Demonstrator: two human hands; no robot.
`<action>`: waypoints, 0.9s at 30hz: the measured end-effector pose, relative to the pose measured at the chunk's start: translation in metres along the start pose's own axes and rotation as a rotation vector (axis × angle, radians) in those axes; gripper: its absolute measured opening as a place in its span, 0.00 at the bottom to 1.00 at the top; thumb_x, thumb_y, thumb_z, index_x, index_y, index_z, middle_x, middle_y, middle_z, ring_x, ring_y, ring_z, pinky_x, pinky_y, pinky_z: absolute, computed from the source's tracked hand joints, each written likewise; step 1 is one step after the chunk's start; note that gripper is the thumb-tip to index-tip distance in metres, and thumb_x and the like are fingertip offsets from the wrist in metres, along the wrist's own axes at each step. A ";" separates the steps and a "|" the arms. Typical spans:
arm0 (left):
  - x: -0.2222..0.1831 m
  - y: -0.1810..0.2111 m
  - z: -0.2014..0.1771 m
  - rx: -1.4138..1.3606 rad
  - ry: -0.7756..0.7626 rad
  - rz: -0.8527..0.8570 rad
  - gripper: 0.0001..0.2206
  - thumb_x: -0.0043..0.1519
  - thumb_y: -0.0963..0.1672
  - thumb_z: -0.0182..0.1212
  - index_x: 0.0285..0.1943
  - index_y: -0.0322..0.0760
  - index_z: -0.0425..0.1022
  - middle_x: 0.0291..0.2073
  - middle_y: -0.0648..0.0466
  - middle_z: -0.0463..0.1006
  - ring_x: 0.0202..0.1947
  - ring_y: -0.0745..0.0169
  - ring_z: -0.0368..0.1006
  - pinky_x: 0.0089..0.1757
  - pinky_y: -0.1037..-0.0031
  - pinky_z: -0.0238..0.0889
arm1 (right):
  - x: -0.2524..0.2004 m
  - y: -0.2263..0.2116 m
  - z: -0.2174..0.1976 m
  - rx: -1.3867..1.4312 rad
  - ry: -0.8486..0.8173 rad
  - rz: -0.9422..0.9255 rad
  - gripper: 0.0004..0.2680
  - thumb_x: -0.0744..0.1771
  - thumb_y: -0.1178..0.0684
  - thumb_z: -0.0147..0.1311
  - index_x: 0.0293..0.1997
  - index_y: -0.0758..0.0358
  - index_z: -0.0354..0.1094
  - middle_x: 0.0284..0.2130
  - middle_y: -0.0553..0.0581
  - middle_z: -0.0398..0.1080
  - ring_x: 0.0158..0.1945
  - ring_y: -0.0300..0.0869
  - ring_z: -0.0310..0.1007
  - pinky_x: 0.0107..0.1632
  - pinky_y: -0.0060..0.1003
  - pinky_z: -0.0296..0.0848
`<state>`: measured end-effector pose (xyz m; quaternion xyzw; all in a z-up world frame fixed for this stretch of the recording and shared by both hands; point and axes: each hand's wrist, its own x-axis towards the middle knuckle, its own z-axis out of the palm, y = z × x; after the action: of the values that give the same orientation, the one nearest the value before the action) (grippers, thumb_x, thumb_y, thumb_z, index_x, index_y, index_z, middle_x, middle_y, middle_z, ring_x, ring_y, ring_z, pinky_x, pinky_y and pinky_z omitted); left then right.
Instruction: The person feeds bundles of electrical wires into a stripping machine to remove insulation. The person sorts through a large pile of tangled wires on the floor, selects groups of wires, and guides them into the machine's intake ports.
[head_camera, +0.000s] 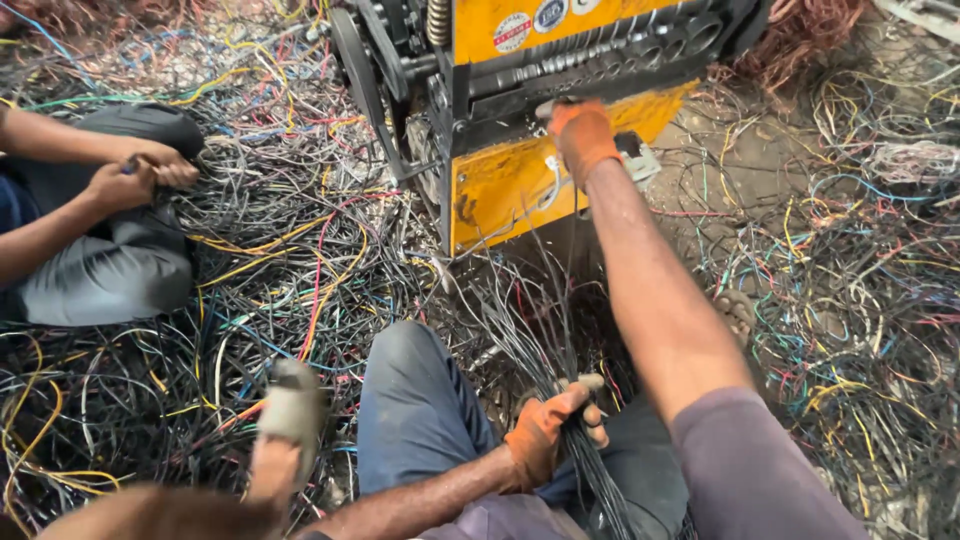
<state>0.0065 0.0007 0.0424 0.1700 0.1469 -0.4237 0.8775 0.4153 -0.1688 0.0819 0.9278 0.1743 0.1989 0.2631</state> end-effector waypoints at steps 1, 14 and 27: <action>0.000 0.000 -0.004 -0.034 -0.043 0.010 0.19 0.65 0.40 0.57 0.66 0.27 0.67 0.29 0.52 0.74 0.28 0.59 0.72 0.38 0.65 0.73 | 0.003 -0.003 -0.008 0.579 -0.100 0.289 0.06 0.62 0.58 0.52 0.37 0.55 0.75 0.24 0.58 0.69 0.30 0.48 0.71 0.32 0.42 0.68; 0.003 -0.001 -0.009 0.012 0.001 0.047 0.19 0.68 0.43 0.55 0.67 0.29 0.67 0.28 0.52 0.74 0.28 0.58 0.72 0.38 0.65 0.72 | -0.092 -0.014 -0.099 2.080 -0.212 0.899 0.09 0.69 0.52 0.48 0.47 0.57 0.78 0.20 0.42 0.62 0.17 0.29 0.52 0.20 0.28 0.51; -0.005 0.002 -0.006 0.019 0.030 0.066 0.18 0.68 0.44 0.56 0.66 0.29 0.68 0.27 0.54 0.74 0.26 0.61 0.72 0.36 0.65 0.71 | -0.134 -0.008 -0.143 2.078 -0.210 0.835 0.11 0.68 0.50 0.51 0.51 0.61 0.77 0.22 0.43 0.62 0.18 0.29 0.54 0.20 0.26 0.55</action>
<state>0.0047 0.0074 0.0397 0.1897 0.1504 -0.3934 0.8869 0.2325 -0.1600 0.1525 0.6947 -0.0919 -0.0496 -0.7117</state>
